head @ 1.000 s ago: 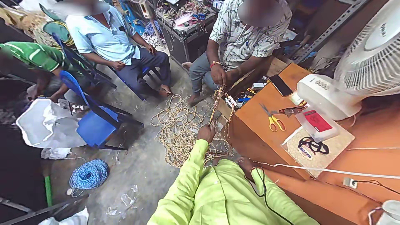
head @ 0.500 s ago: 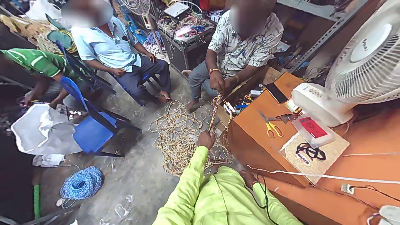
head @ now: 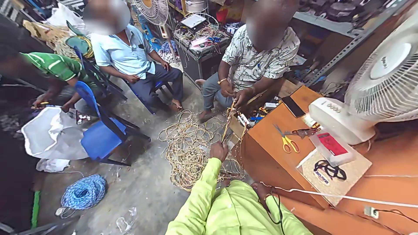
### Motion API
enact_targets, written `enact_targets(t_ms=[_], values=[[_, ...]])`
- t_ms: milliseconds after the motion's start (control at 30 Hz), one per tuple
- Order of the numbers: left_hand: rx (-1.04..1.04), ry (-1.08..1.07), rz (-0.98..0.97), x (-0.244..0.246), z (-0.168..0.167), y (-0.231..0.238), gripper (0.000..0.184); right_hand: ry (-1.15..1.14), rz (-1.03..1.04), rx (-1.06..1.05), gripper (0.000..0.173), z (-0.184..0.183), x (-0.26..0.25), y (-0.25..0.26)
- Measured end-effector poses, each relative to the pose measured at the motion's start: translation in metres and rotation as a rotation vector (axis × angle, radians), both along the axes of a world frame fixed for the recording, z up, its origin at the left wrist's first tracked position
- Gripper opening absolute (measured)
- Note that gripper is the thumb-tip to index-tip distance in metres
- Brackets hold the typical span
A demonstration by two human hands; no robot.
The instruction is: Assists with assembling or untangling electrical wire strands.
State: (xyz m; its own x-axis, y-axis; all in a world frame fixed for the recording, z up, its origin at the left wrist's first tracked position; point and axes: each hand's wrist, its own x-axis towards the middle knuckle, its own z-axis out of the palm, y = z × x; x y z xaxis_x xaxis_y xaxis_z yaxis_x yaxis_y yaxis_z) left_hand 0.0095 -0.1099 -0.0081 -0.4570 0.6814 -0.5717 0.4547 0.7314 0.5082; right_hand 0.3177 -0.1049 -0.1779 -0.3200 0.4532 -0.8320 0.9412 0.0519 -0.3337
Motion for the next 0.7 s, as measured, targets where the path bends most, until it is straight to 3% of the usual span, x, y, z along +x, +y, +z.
enact_targets(t_ms=[267, 467, 700], values=[[0.043, -0.017, -0.012, -0.004, 0.009, 0.006, 0.047, 0.022, -0.082, -0.042, 0.037, 0.01, -0.013, -0.003], [0.066, -0.043, 0.01, 0.005, 0.013, 0.006, 0.045, -0.009, -0.02, -0.043, 0.037, 0.02, -0.012, -0.005], [0.079, -0.054, 0.02, 0.003, 0.014, 0.003, 0.044, -0.01, -0.059, -0.024, 0.037, 0.01, -0.007, -0.005]])
